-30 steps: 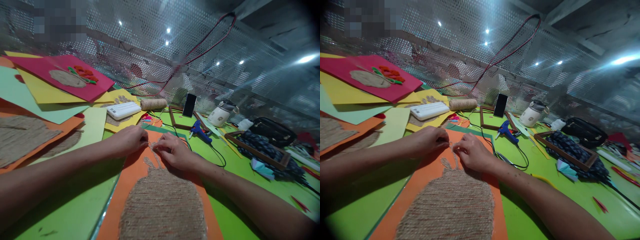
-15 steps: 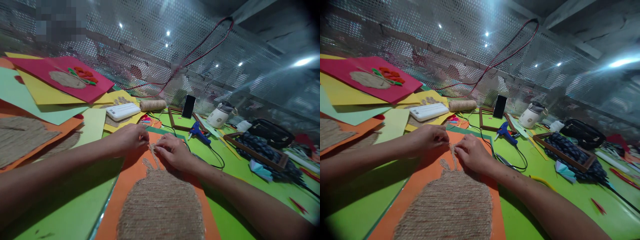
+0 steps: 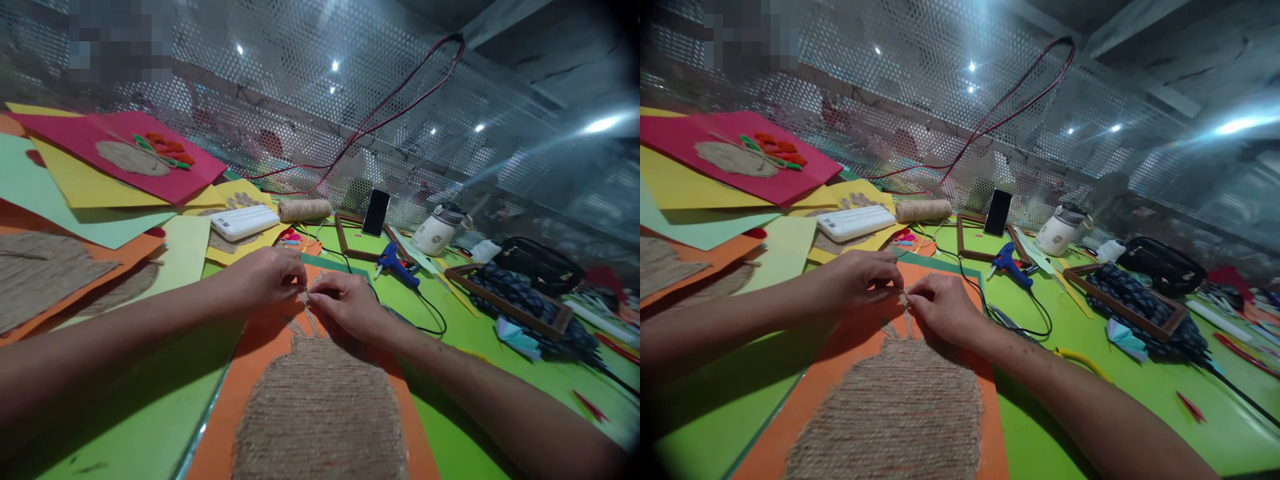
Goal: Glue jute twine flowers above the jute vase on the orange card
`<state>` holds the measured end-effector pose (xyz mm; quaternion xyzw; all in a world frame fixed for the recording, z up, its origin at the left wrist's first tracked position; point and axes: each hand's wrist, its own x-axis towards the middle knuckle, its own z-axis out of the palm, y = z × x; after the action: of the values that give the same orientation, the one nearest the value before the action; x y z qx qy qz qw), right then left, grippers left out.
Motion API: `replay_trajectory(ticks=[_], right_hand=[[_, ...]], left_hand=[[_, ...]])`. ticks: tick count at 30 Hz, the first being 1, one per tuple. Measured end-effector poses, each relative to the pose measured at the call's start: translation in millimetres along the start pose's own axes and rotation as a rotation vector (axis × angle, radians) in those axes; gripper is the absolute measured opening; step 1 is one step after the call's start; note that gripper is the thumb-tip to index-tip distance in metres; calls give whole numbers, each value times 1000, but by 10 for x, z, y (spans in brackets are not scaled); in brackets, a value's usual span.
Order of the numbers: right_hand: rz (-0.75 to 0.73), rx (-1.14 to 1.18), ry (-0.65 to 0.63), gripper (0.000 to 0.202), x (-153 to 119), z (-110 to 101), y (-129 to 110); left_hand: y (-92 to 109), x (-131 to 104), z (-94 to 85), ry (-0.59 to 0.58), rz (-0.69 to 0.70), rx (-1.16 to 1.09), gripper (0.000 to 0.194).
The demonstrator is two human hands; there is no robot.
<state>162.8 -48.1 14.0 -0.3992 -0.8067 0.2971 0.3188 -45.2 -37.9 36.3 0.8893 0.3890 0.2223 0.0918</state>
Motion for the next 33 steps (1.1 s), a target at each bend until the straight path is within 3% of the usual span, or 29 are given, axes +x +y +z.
replay_trajectory(ticks=[8,13,15,18,23,25,28,33], right_hand=[[344,542,-39,8,11,35,42],[411,660,-28,15,-15,14,-4],[412,691,-19,16,-24,11,-21],[405,684,-18,11,-24,9,-47],[376,622,-28,15,-14,-19,-110],[370,611,-49,21,-10,-32,-117],[360,605,-73,24,1,-49,-101],[344,627,-92,25,28,-93,-87]], left_hand=[[94,-85,134,94,128,64,22],[266,-160,212,192,92,173,6],[310,-161,192,172,74,120,9],[293,-113,94,47,-45,-68,22],[134,-13,-20,34,-269,-154,21],[84,-10,10,-12,-249,-170,22],[51,-41,84,-59,-111,-146,25],[71,-77,87,-19,17,-12,27]])
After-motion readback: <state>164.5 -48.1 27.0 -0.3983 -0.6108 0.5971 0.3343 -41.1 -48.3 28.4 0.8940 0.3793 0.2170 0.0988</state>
